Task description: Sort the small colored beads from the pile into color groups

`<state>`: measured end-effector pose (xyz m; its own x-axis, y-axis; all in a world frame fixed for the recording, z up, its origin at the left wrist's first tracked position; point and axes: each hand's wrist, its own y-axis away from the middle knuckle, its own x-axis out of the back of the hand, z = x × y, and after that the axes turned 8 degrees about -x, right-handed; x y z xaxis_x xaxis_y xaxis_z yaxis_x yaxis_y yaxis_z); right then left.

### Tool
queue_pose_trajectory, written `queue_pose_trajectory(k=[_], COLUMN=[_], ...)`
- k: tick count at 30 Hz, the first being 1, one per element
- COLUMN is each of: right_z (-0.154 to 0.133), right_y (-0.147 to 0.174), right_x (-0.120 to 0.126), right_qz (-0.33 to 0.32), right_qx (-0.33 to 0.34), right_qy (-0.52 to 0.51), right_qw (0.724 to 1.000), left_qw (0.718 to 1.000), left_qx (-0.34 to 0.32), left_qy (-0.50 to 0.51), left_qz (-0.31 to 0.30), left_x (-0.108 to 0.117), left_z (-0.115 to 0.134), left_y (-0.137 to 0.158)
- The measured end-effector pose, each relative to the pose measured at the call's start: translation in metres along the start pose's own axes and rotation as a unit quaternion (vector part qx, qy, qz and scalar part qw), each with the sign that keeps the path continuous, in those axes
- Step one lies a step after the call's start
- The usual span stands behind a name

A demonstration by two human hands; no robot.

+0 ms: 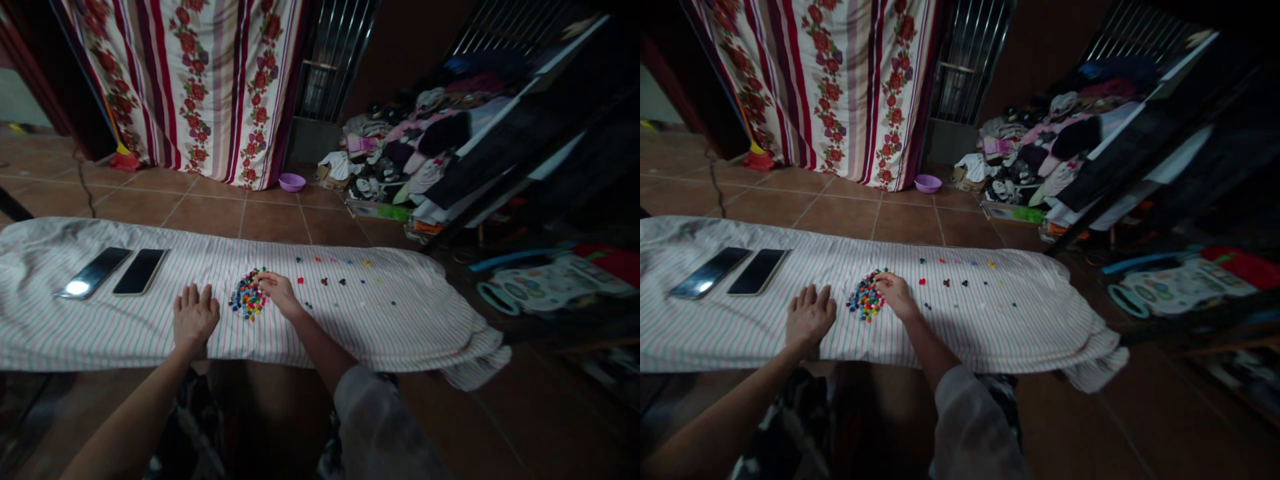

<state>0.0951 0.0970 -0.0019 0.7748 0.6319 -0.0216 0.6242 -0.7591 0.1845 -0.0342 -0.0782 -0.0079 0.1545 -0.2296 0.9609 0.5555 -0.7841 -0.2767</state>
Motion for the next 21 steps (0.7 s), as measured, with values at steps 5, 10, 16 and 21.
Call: queue_pose_trajectory(k=[5,10,16,21], right_z=[0.004,0.01,0.005,0.0], right_y=[0.018,0.028,0.035,0.039], right_x=[0.028,0.081,0.166,0.212], right_qz=[0.014,0.103,0.272,0.36], right_qx=[0.011,0.039,0.018,-0.042], right_qy=[0.015,0.079,0.177,0.277], right_qw=[1.0,0.991,0.946,0.89], left_qw=[1.0,0.999,0.999,0.998], left_qx=[-0.007,-0.031,-0.043,-0.045], left_qy=[0.002,0.005,0.017,0.022], left_qz=[-0.01,-0.006,-0.021,-0.035], left_x=[0.011,0.021,0.027,0.027], left_z=[0.002,0.003,0.004,0.004], left_y=[0.002,0.006,0.006,0.004])
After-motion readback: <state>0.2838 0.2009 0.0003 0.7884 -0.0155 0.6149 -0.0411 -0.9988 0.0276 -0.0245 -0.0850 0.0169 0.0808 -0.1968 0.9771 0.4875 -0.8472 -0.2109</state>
